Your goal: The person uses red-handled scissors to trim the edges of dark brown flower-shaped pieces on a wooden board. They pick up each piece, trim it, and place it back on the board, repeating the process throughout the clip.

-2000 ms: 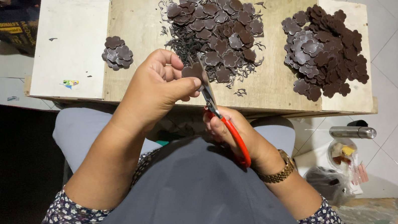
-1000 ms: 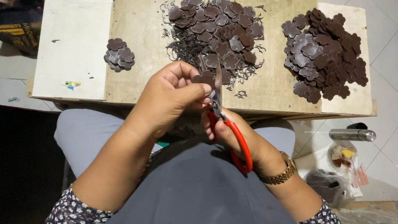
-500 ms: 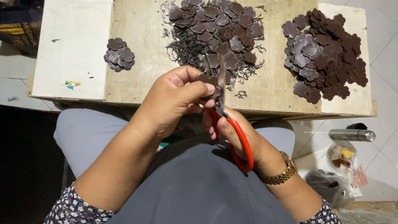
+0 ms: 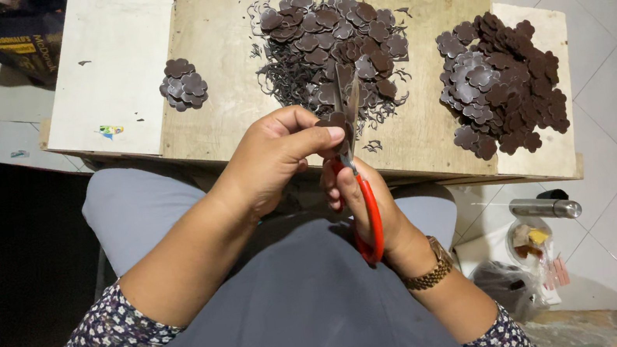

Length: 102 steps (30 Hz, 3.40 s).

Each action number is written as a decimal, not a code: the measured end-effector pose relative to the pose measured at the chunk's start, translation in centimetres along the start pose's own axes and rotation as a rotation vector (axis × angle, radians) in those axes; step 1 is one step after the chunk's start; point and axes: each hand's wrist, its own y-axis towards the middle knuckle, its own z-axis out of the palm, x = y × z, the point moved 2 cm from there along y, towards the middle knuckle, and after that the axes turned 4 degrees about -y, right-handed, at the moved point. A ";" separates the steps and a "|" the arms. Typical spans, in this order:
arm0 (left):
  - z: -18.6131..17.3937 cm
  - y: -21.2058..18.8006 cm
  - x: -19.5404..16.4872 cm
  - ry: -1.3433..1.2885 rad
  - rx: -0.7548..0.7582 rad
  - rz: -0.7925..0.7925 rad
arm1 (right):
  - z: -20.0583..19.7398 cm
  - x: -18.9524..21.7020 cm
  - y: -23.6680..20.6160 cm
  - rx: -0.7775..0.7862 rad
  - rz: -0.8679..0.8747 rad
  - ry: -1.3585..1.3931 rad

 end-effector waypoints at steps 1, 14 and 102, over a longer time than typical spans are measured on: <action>0.0 0.1 0.1 -0.003 -0.003 0.002 | 0.0 -0.1 0.0 -0.005 0.015 0.026; -0.7 -0.2 -1.1 -0.002 -0.016 0.008 | -0.9 -0.7 -0.4 0.023 0.114 0.079; -3.8 19.3 6.1 1.481 -0.340 0.420 | -18.2 -12.5 8.1 -0.771 -0.015 -0.705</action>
